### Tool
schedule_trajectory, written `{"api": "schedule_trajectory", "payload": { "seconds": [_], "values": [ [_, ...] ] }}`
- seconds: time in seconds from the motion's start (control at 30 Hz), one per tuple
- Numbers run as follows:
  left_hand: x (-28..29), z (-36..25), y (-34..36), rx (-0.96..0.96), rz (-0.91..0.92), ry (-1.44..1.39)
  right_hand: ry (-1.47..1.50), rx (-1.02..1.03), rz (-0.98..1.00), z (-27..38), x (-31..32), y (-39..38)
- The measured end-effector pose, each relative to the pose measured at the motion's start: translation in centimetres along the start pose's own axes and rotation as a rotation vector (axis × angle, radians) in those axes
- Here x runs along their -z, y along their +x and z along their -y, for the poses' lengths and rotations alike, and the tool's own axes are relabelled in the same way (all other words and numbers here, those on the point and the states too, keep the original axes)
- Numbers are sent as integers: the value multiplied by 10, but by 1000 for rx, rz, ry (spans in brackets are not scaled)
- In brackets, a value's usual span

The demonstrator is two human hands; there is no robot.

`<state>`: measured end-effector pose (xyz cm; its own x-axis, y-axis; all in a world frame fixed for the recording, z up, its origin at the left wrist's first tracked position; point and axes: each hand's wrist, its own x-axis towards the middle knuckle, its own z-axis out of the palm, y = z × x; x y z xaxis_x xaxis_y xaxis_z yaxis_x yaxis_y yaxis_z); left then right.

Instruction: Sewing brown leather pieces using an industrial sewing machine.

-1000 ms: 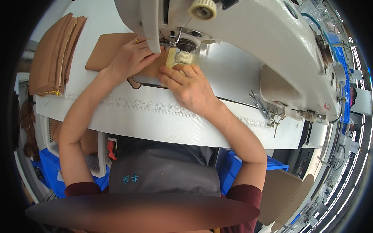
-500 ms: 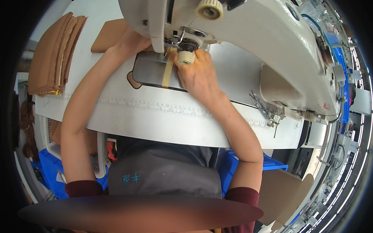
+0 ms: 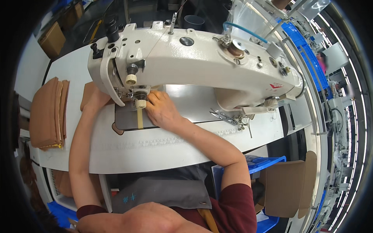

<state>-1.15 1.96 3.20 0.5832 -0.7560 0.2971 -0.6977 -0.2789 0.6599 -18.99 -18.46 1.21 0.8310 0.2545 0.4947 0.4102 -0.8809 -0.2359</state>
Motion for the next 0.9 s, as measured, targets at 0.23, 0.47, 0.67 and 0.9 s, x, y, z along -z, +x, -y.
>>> {"api": "schedule_trajectory", "payload": {
  "seconds": [0.23, 0.47, 0.67, 0.9],
  "values": [
    [7, -12, -121, 50, -113, 855, -2, 85, -178, -6, -2, 5],
    [32, -92, -185, 232, 387, 593, -4, 45, -151, -3, -3, 2],
    [4, -32, -169, 260, 55, 493, 61, 21, -158, -5, -2, -2],
    [1, -30, -150, 278, -81, 567, 149, -43, -44, 22, 41, -48]
  ]
}}
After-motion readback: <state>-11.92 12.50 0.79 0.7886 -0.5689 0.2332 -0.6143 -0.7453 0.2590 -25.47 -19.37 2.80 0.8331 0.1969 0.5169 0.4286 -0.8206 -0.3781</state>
